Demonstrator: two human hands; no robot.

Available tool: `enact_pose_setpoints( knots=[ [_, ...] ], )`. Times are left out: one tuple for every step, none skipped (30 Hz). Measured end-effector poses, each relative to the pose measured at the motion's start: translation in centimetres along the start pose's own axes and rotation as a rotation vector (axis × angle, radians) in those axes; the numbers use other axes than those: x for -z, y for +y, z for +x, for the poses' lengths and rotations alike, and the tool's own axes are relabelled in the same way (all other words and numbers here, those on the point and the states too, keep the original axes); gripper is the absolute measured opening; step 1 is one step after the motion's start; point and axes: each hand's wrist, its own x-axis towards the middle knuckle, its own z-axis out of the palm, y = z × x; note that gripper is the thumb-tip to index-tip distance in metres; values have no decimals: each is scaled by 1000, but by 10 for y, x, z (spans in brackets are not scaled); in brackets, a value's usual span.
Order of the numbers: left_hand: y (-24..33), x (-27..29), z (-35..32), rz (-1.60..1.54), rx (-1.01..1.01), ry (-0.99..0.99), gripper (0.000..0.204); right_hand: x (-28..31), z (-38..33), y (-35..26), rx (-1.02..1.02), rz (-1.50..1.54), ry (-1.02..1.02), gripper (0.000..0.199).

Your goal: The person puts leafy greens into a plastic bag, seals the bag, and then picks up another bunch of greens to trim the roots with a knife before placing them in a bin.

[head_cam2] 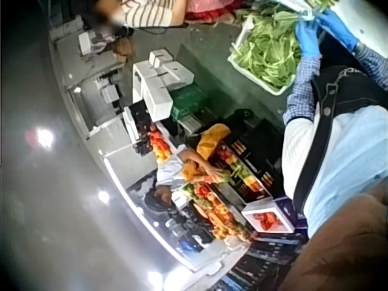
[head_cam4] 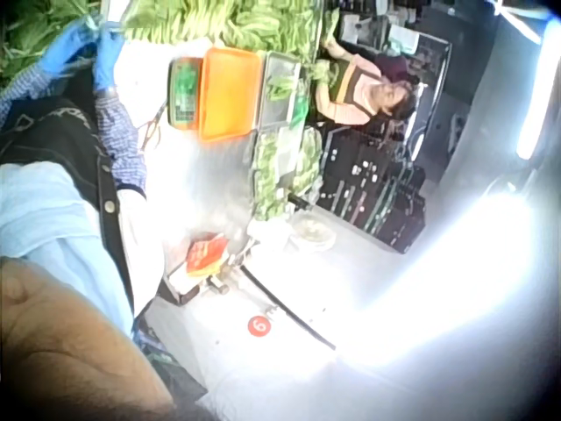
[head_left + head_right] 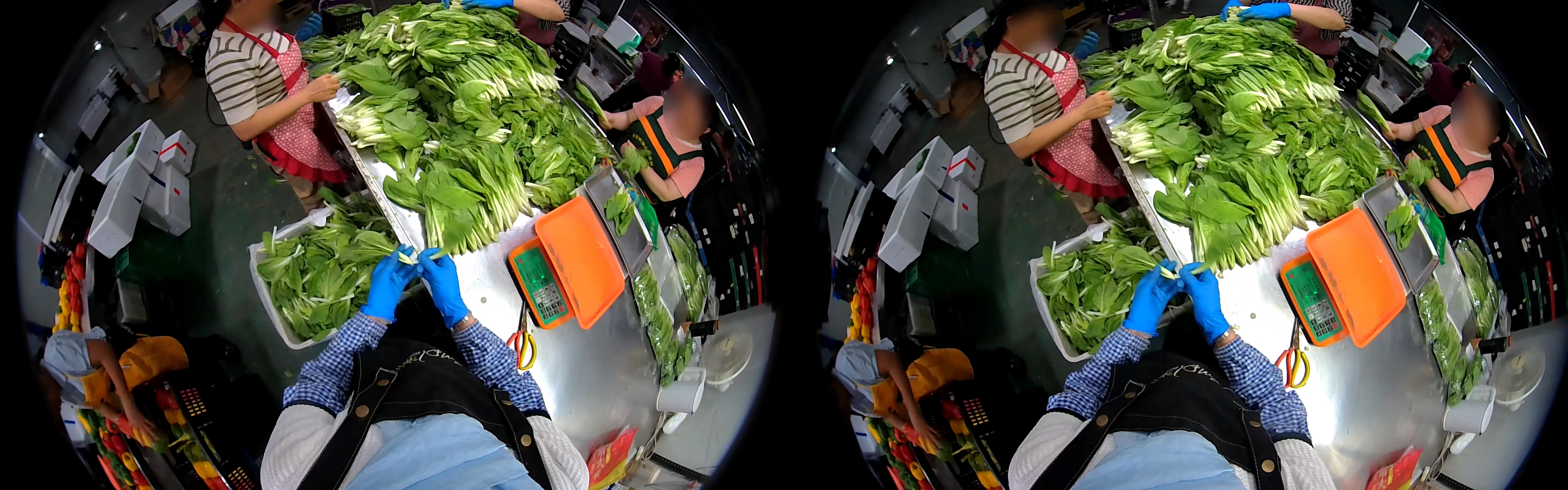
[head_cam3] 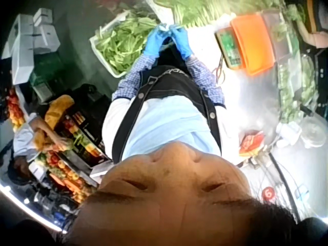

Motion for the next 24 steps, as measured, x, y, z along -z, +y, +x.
enact_pose_setpoints(
  knots=[
    [5, 5, 4, -74, -49, 38, 32, -2, 5, -2, 27, -70, -20, 10],
    [19, 15, 12, -199, -147, -40, 32, -2, 9, -4, 55, -139, -34, 10],
    [39, 29, 21, -131, -261, 54, 32, -3, 11, -5, 80, -206, -47, 10],
    [62, 32, 22, -83, -332, 135, 34, -6, 9, -7, 82, -430, -66, 15],
    [81, 39, 23, -113, -383, 142, 34, 2, 9, 1, 367, -854, -212, 28],
    [94, 47, 22, -144, -433, 153, 34, 2, 8, -2, 398, -1061, -206, 33],
    [104, 54, 19, -111, -450, 150, 34, 2, 7, -6, 427, -1269, -199, 39],
    [112, 52, 16, -83, -468, 140, 34, 5, 11, -7, 378, -1329, -12, 41],
    [116, 49, 13, -55, -486, 130, 35, 11, 16, -6, 327, -1380, 177, 43],
    [115, 44, 11, -94, -454, 101, 36, 24, 25, -3, 463, -1371, 302, 41],
    [110, 55, 11, -109, -402, 63, 35, 28, 28, -1, 527, -1461, 373, 41],
    [100, 68, 16, -122, -343, 21, 33, 36, 32, 3, 532, -1467, 372, 40],
    [92, 81, 19, -134, -284, -20, 31, 42, 36, 10, 536, -1472, 370, 39],
    [82, 77, 19, -135, -221, -1, 28, 48, 38, 15, 480, -1404, 366, 37],
    [69, 67, 19, -141, -165, 17, 25, 51, 41, 16, 431, -1338, 354, 35],
    [57, 58, 20, -147, -109, 34, 22, 56, 45, 17, 383, -1272, 344, 34],
    [49, 52, 21, -96, -85, 45, 22, 59, 48, 17, 330, -1182, 330, 32],
    [42, 46, 22, -45, -59, 56, 21, 64, 53, 14, 277, -1092, 318, 30],
    [34, 41, 24, 6, -32, 66, 21, 71, 57, 11, 225, -1003, 307, 29],
    [28, 40, 28, 101, 49, 95, 20, 79, 60, 11, 182, -682, 247, 25],
    [27, 37, 28, 107, 83, 57, 20, 77, 56, 0, 92, -488, 191, 24],
    [26, 33, 27, 113, 120, 18, 20, 75, 53, -12, 23, -360, 172, 23],
    [24, 30, 25, 123, 165, -26, 20, 76, 48, -21, -41, -228, 162, 23],
    [22, 34, 30, 84, 197, -169, 27, 88, 53, -12, -23, -99, 120, 26]
  ],
)
